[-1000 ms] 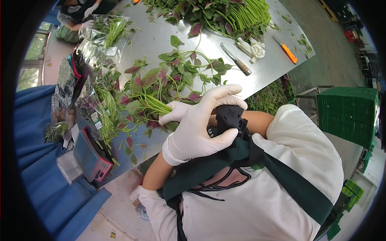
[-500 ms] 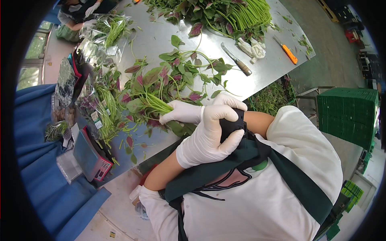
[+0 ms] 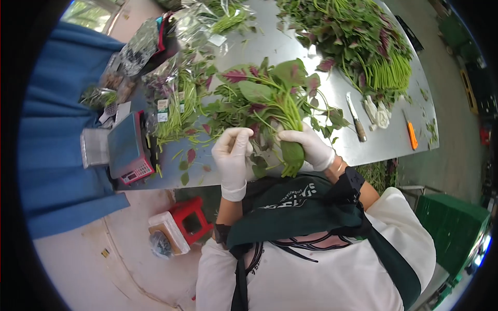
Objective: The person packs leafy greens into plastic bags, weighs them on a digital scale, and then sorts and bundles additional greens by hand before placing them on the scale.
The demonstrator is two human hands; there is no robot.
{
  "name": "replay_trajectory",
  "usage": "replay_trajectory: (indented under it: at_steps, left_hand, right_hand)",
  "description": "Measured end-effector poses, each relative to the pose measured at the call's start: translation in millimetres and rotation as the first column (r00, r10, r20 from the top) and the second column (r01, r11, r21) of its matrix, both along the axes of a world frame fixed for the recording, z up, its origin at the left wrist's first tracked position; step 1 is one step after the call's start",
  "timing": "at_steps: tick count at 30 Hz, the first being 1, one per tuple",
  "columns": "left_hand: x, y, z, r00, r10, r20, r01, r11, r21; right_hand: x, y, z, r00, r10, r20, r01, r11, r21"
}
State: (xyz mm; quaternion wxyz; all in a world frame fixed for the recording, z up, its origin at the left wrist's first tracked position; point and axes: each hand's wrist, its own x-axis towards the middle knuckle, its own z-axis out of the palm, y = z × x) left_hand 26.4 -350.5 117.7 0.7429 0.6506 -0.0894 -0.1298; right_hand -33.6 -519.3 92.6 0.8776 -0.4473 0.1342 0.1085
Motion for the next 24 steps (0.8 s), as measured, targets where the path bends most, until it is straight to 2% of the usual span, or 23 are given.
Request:
replay_trajectory:
  at_steps: [2, 6, 8, 10, 11, 14, 17, 20, 24]
  left_hand:
    - [-5.8, 1.1, -5.1, 0.999, 0.053, -0.009, -0.052, 0.994, 0.094]
    - [-10.8, -8.0, 0.4, 0.993, 0.059, -0.099, -0.059, 0.998, 0.004]
    - [-11.1, -8.2, -2.5, 1.000, 0.002, -0.020, 0.000, 0.997, 0.076]
    - [-11.8, -8.0, -1.4, 0.995, -0.016, -0.094, 0.012, 0.999, -0.046]
    - [-11.7, -7.9, -0.2, 0.991, -0.031, -0.128, 0.017, 0.994, -0.106]
    - [-9.4, 1.2, 5.0, 0.978, -0.107, -0.179, 0.110, 0.994, 0.003]
    - [-6.1, 10.7, 2.2, 0.950, -0.153, -0.274, 0.164, 0.986, 0.019]
    - [-6.0, 15.9, 1.8, 0.952, -0.140, -0.272, 0.148, 0.989, 0.010]
    - [-6.5, 21.7, -1.1, 0.969, -0.087, -0.232, 0.098, 0.995, 0.034]
  right_hand:
    - [0.7, 2.8, 1.0, 0.998, -0.001, 0.066, 0.000, 1.000, 0.025]
    - [-1.3, 13.6, 7.8, 0.993, 0.036, 0.109, -0.032, 0.999, -0.032]
    - [-3.0, 16.3, 7.2, 0.980, 0.101, 0.170, -0.089, 0.993, -0.082]
    - [-6.3, 22.6, 12.8, 0.978, 0.096, 0.186, -0.073, 0.989, -0.129]
    - [-6.9, 24.4, 8.0, 0.964, 0.058, 0.261, -0.020, 0.989, -0.144]
    - [-9.0, 31.8, 9.1, 0.982, -0.095, 0.161, 0.127, 0.971, -0.201]
    - [-9.0, 16.9, 4.2, 0.984, 0.152, 0.093, -0.142, 0.984, -0.107]
    - [-6.8, 26.8, 7.0, 0.998, 0.005, 0.065, 0.008, 0.977, -0.212]
    - [-2.2, 25.9, 9.4, 0.997, -0.069, 0.037, 0.075, 0.977, -0.198]
